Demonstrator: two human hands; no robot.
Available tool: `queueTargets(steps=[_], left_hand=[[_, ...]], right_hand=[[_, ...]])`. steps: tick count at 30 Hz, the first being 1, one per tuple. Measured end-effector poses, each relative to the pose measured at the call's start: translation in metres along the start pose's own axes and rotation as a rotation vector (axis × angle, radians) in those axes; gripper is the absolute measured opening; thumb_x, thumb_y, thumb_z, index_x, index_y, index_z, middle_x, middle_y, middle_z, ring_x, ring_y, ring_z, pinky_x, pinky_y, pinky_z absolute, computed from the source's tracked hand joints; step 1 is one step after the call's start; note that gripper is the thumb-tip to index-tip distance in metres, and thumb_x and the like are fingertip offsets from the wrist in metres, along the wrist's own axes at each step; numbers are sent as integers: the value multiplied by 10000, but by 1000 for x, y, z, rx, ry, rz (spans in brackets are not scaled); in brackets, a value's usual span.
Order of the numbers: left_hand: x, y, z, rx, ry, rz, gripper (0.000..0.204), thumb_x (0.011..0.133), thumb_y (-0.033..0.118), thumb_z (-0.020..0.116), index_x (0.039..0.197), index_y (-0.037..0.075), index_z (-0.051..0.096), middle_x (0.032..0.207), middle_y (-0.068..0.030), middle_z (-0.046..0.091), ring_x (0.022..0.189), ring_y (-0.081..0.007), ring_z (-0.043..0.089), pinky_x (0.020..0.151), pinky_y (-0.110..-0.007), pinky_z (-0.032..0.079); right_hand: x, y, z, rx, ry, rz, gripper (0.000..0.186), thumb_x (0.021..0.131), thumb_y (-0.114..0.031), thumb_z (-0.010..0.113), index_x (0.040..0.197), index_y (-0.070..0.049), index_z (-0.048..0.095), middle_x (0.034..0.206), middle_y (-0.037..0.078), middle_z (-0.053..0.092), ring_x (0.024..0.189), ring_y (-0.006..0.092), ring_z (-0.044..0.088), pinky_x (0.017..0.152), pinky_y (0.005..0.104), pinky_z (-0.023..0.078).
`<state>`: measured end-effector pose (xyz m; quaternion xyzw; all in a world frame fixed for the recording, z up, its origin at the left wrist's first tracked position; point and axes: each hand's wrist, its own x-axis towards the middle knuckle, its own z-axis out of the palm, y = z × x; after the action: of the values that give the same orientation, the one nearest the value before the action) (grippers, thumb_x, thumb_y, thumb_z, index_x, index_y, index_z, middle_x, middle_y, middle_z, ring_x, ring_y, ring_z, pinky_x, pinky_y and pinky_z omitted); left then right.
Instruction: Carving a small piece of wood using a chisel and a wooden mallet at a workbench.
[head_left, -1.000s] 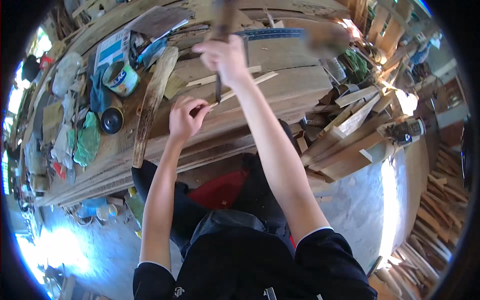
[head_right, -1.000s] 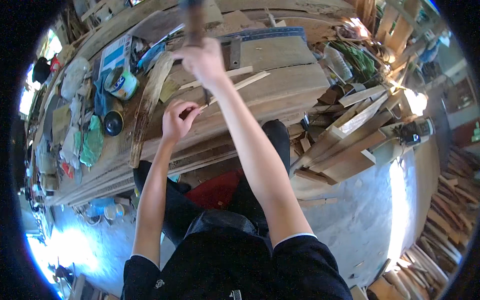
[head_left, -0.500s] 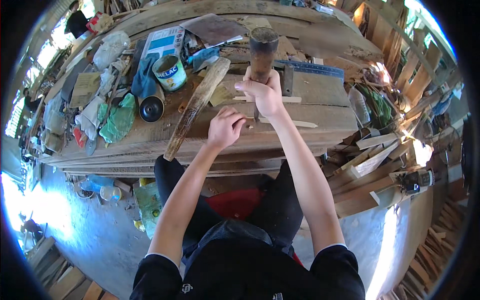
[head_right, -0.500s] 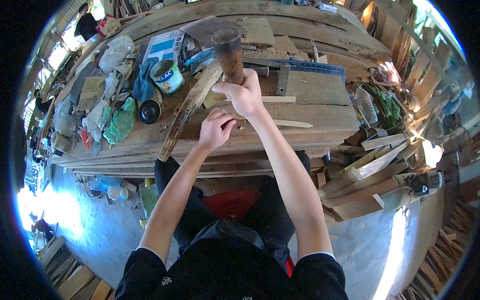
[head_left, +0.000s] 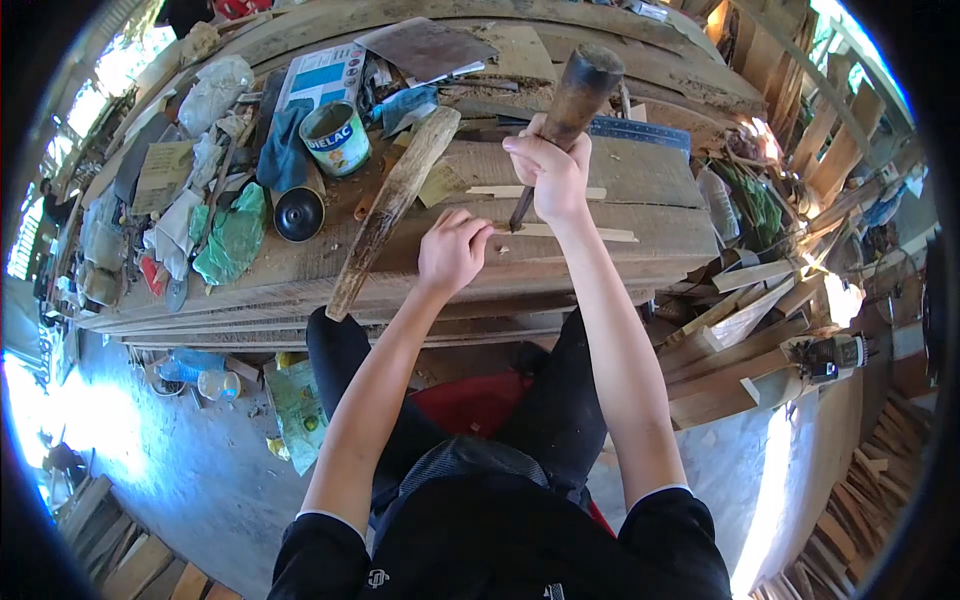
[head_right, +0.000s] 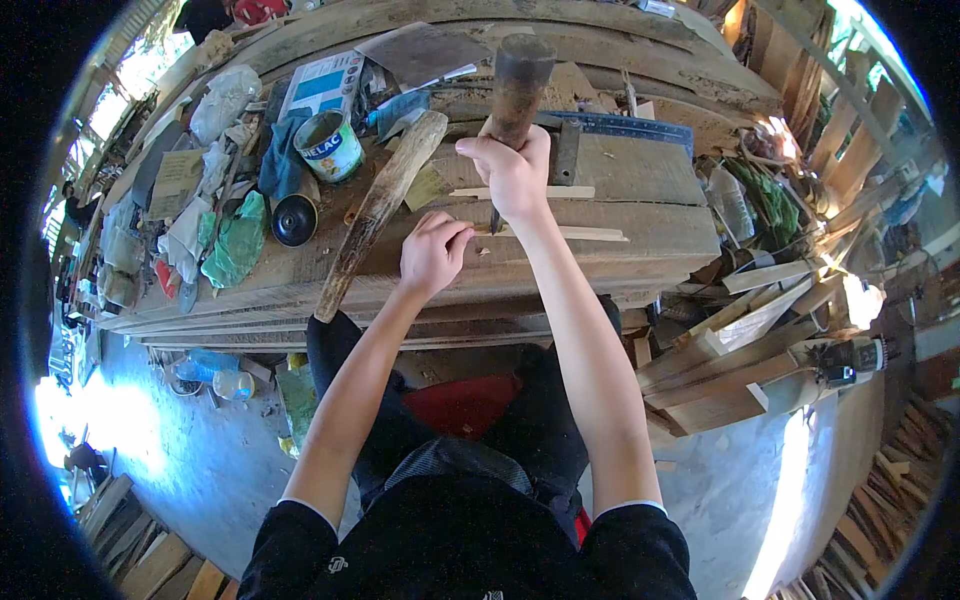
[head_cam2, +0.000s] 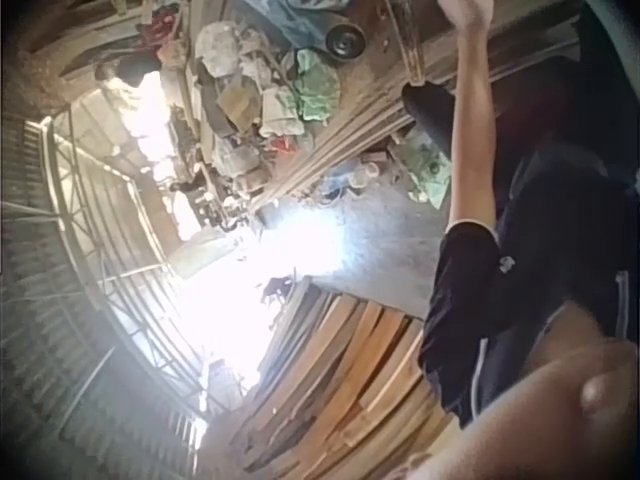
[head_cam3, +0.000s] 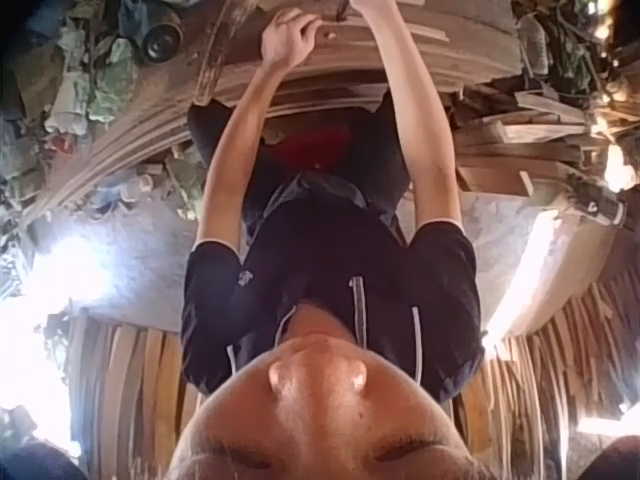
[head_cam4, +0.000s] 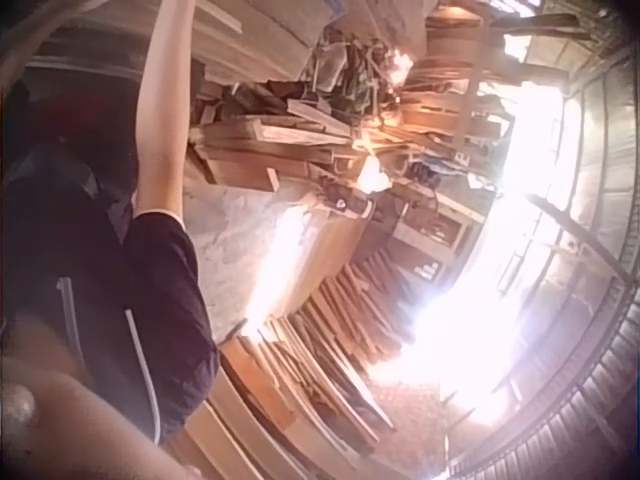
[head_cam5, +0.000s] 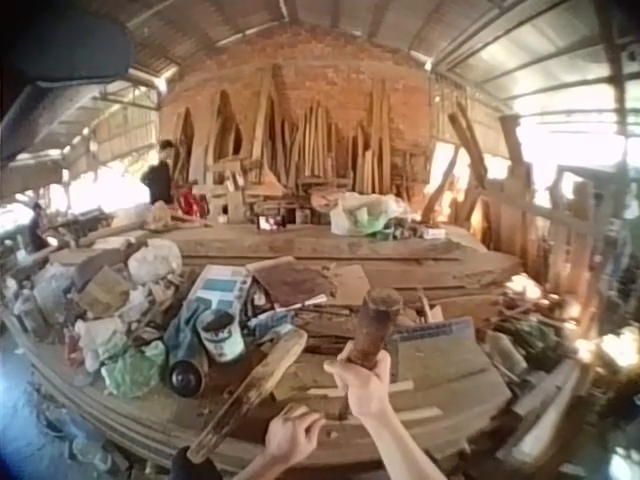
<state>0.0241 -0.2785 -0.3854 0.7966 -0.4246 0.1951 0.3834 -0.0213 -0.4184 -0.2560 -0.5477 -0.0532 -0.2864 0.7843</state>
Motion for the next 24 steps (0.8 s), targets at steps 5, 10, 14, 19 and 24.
queueTargets(steps=[5,10,14,19,24], left_hand=[[4,7,-6,-11,-4,-15,81,796,140,655,814,64,676,781,-74,606,771,-274,590,677,-362,497],[14,10,-45,266,118,76,176,761,219,688,897,108,674,871,-83,624,943,-325,560,776,-417,454],[17,-14,-85,763,75,-271,436,754,379,676,1075,94,605,1016,-122,609,1014,-350,535,822,-433,436],[16,-43,-102,685,-324,-390,559,735,486,676,948,-25,595,1001,-198,628,1013,-343,575,847,-450,471],[34,-23,-131,471,-244,-378,497,688,440,739,787,-32,616,756,-198,641,730,-337,643,685,-414,515]], right_hand=[[-2,2,2,-38,-10,-14,232,737,35,619,603,-66,460,496,-42,364,394,57,280,400,241,179],[0,5,9,-124,-18,-12,222,758,4,632,617,-67,476,500,-36,394,399,57,306,403,241,200],[-2,9,12,-202,-7,-54,217,770,-13,644,630,-68,486,505,-27,422,411,54,331,404,240,209],[2,6,1,-69,0,-45,233,772,-14,649,639,-77,468,502,-46,371,405,51,303,402,239,190],[7,3,-12,38,45,4,270,787,3,629,631,-104,436,510,-64,317,412,49,286,401,240,172]])
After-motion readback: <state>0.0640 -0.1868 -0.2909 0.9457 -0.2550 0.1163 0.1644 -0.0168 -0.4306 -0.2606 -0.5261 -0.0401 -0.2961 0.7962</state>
